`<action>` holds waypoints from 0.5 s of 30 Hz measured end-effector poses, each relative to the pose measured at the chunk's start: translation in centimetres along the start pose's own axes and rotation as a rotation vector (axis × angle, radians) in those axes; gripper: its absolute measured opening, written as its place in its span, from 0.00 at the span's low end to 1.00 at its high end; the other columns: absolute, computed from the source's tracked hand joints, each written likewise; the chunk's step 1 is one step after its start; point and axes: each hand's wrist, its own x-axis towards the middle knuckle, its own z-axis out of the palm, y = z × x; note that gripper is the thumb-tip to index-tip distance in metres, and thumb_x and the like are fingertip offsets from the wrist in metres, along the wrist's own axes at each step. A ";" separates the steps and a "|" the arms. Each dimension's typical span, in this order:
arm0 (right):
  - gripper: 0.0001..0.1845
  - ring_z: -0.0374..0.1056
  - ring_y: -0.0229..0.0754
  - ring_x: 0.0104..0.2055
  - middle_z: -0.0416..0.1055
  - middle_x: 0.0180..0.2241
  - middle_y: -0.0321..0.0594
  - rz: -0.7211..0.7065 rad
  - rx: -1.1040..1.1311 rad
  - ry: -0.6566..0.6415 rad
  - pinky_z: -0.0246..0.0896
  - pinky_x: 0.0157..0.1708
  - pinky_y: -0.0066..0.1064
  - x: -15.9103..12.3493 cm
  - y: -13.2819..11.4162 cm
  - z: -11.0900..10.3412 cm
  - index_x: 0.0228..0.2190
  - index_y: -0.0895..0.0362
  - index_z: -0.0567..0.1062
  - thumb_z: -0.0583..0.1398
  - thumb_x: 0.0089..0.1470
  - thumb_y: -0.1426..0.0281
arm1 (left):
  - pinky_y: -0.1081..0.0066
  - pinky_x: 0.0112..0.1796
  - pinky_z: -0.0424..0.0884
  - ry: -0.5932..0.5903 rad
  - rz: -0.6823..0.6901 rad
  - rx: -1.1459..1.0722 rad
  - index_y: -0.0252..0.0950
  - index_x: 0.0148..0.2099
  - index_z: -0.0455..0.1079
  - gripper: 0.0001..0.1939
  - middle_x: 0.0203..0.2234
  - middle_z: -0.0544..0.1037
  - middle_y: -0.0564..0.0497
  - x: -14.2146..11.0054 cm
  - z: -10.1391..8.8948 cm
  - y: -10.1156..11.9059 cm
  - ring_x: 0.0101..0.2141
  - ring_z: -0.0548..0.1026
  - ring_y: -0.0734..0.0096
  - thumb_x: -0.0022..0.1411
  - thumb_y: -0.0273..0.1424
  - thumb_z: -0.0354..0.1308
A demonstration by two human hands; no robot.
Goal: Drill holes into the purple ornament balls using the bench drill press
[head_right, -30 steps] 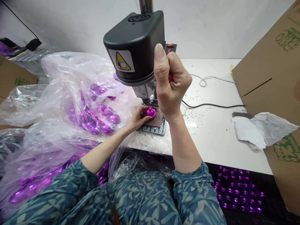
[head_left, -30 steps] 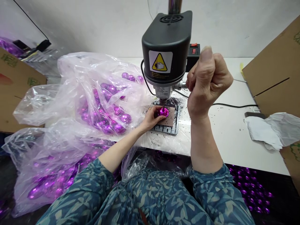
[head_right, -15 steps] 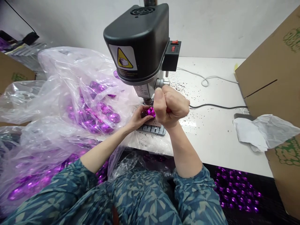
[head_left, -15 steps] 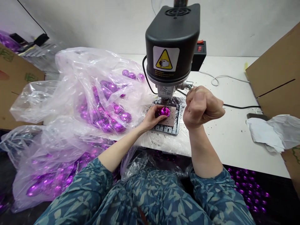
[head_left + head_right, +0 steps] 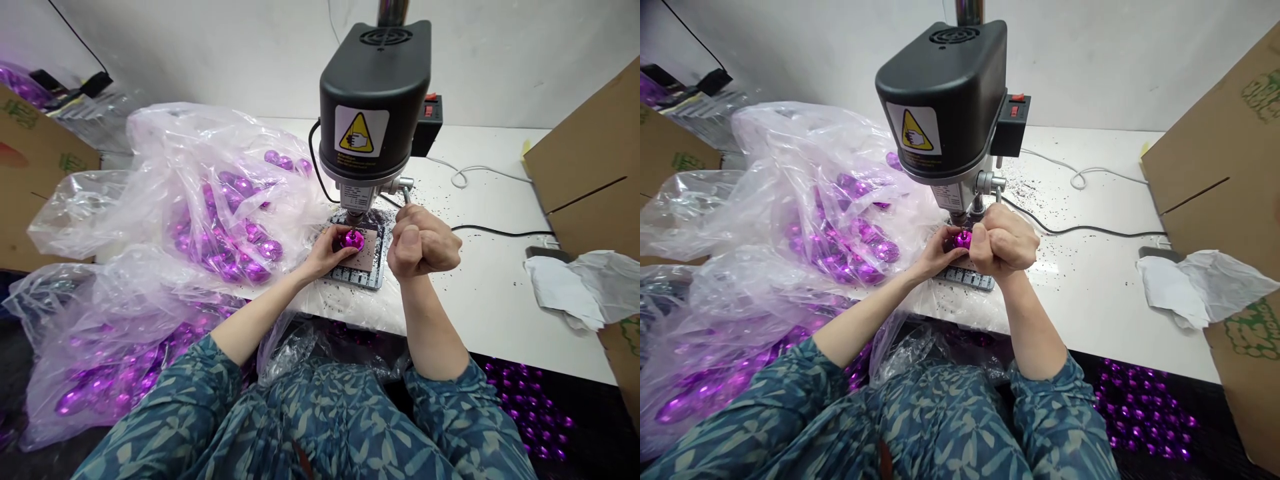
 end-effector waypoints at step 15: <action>0.33 0.48 0.30 0.14 0.51 0.14 0.27 0.572 -0.202 -0.021 0.44 0.17 0.34 7.0 -0.2 2.1 0.17 0.51 0.54 0.58 0.65 0.48 | 0.62 0.43 0.77 0.147 0.046 0.115 0.38 0.53 0.71 0.22 0.44 0.80 0.45 -3.6 0.8 2.2 0.42 0.79 0.62 0.63 0.40 0.73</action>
